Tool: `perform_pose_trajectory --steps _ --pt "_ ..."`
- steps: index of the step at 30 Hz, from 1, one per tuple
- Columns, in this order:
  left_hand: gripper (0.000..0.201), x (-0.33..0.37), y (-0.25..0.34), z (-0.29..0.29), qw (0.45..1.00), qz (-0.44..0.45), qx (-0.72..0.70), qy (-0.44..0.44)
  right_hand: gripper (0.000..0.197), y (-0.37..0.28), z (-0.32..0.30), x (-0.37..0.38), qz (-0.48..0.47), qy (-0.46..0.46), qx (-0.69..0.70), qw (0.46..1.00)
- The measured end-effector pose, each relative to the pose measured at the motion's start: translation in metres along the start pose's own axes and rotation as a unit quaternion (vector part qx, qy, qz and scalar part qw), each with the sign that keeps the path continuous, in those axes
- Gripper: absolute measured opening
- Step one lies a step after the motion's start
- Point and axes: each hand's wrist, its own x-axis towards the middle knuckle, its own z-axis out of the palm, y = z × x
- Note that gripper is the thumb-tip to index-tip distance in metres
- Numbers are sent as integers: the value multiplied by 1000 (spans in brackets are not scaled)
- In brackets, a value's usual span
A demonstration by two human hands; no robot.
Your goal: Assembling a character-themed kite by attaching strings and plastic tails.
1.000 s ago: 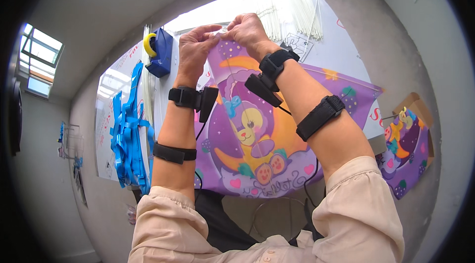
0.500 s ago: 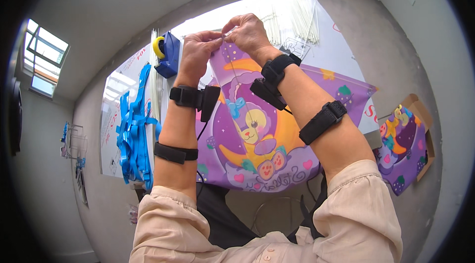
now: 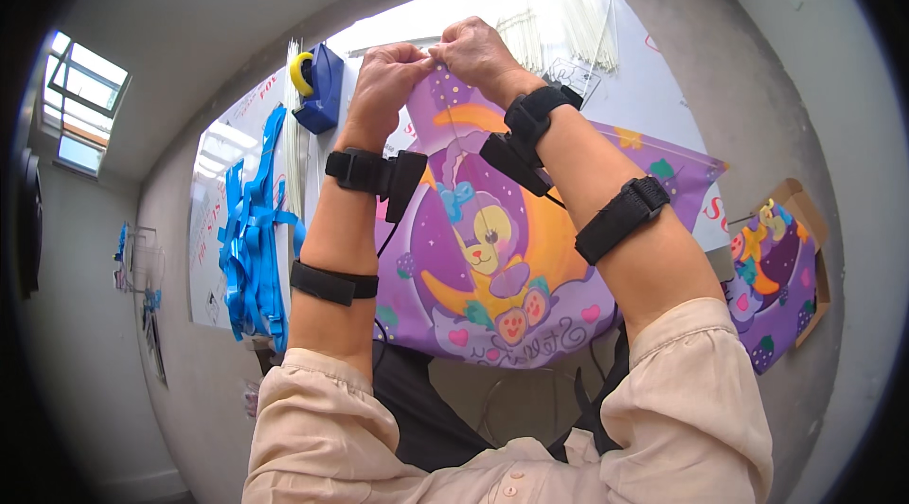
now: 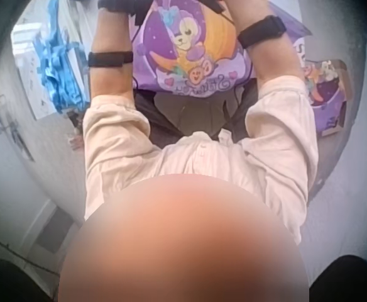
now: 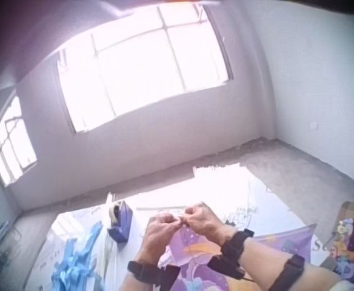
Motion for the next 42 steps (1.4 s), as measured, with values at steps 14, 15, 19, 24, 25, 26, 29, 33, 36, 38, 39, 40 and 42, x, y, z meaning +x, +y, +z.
perform_pose_trajectory --steps 14,15,19,24,25,26,29,33,36,38,39,40,42 --pt "13 3 -84 17 993 -109 -25 -32 9 59 18 -12 165 -148 43 974" --pt "14 5 -93 17 991 -130 -6 -24 9 65 23 -12 164 -153 44 974" --pt "14 13 -125 -25 963 36 176 199 10 79 38 -20 208 -130 60 968" --pt "12 52 -178 -157 877 -39 244 412 10 98 29 -24 248 -137 71 956" --pt "16 60 -192 -191 880 -92 266 384 10 99 33 -22 257 -148 88 951" --pt "16 64 -207 -235 871 -130 287 376 12 97 42 -20 242 -157 99 952" --pt "16 78 -228 -250 887 -213 247 328 13 110 41 -17 247 -167 86 951" --pt "12 80 -205 -221 905 -282 103 301 14 105 33 -20 258 -159 79 950" --pt "9 84 -197 -226 915 -257 6 311 14 109 37 -19 246 -169 78 951" --pt "8 88 -190 -227 895 -269 -20 355 14 110 40 -19 244 -169 78 952" --pt "8 88 -187 -231 894 -269 -18 359 14 110 43 -18 242 -169 77 952" --pt "8 88 -183 -235 885 -277 -25 374 14 109 46 -17 239 -172 79 952" --pt "9 83 -172 -224 881 -293 -45 368 13 110 45 -18 256 -152 73 952"
